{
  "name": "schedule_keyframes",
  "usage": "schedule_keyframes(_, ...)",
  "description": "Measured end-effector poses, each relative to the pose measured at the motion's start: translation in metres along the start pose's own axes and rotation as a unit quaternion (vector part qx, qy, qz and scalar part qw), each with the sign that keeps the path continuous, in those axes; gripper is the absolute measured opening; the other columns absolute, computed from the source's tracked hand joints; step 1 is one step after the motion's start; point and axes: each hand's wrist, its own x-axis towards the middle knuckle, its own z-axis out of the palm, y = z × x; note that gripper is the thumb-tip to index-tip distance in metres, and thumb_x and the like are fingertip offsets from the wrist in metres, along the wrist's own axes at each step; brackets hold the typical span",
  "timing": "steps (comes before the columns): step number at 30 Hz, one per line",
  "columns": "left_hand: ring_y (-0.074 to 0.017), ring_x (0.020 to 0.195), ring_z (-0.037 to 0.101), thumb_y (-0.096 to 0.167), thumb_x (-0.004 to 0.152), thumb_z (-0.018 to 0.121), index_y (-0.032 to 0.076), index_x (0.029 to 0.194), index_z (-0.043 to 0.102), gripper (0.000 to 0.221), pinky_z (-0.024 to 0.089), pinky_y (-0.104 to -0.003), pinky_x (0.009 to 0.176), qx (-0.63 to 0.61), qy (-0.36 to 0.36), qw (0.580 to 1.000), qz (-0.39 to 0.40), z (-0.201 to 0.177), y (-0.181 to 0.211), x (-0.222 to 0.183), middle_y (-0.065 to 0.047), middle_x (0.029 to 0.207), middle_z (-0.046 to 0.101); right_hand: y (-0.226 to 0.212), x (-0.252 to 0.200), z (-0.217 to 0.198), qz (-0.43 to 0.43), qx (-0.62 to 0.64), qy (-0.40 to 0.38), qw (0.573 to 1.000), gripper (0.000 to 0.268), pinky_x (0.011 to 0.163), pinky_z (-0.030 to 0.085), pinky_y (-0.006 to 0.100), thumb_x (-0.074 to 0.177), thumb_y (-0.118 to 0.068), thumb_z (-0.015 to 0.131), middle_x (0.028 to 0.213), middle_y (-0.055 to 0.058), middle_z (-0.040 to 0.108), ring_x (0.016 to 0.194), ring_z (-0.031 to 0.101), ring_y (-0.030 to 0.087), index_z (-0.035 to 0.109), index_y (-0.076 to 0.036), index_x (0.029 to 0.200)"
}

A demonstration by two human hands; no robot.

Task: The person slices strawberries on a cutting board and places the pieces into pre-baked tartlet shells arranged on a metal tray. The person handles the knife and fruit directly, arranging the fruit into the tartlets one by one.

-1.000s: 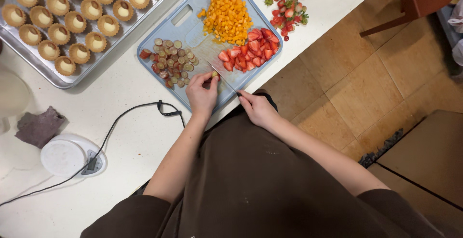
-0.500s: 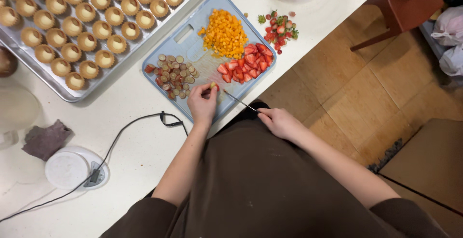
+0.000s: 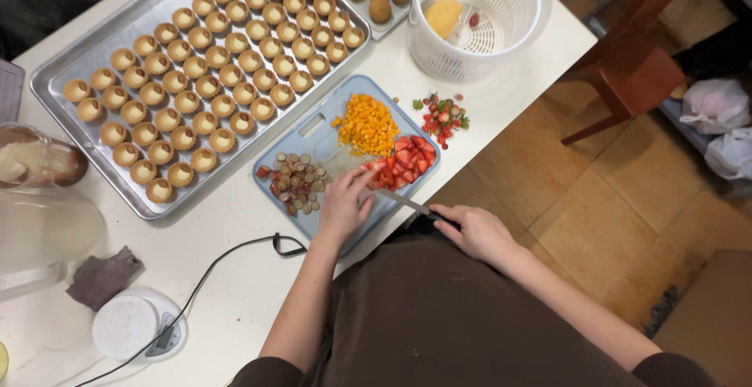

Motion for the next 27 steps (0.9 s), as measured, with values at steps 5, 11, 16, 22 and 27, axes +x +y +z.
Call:
schedule_keyframes(5,-0.0273,0.107,0.062,0.018,0.086,0.076,0.018,0.113,0.077,0.027,0.047,-0.044,0.087,0.039,-0.051,0.998,0.011,-0.004,0.017,0.023,-0.001,0.119,0.069,0.013,0.006,-0.030,-0.013,-0.026,-0.023,0.999,0.039,0.083,0.055,0.045,0.094,-0.038,0.063,0.102,0.011,0.075,0.097,0.070,0.033,0.069,-0.022,0.129)
schedule_keyframes(11,-0.0274,0.104,0.067,0.015,0.083,0.077,0.012,0.097,0.077,0.015,0.052,-0.042,0.087,-0.029,-0.041,0.996,0.071,0.014,0.028,0.064,-0.002,0.109,0.073,0.046,0.005,-0.062,-0.008,0.011,-0.014,1.000,0.038,0.085,0.054,0.046,0.095,-0.037,0.063,0.106,0.012,0.075,0.100,0.069,0.035,0.070,-0.020,0.128)
schedule_keyframes(16,-0.0318,0.095,0.069,0.017,0.085,0.076,0.008,0.091,0.076,0.011,0.056,-0.042,0.084,-0.082,-0.055,0.992,0.074,0.051,0.023,0.111,-0.008,0.101,0.075,0.091,-0.006,-0.069,0.059,0.111,-0.006,0.992,0.039,0.090,0.057,0.040,0.093,-0.035,0.065,0.117,0.012,0.076,0.104,0.073,0.033,0.071,-0.017,0.127)
schedule_keyframes(22,-0.0370,0.094,0.067,0.019,0.094,0.066,0.006,0.100,0.075,0.018,0.054,-0.044,0.083,-0.066,-0.079,0.994,-0.022,0.109,0.039,0.176,-0.014,0.104,0.071,0.143,-0.027,-0.060,0.139,0.200,0.043,0.969,0.039,0.093,0.056,0.033,0.092,-0.031,0.067,0.121,0.010,0.077,0.108,0.076,0.022,0.071,-0.013,0.126)
schedule_keyframes(27,-0.0363,0.097,0.067,0.019,0.091,0.065,0.013,0.111,0.074,0.023,0.054,-0.046,0.085,0.037,-0.098,0.994,-0.029,0.138,0.045,0.209,-0.013,0.103,0.071,0.171,-0.036,-0.055,0.224,0.213,0.027,0.951,0.041,0.088,0.058,0.030,0.091,-0.032,0.067,0.113,0.006,0.082,0.097,0.079,0.017,0.072,-0.017,0.129)
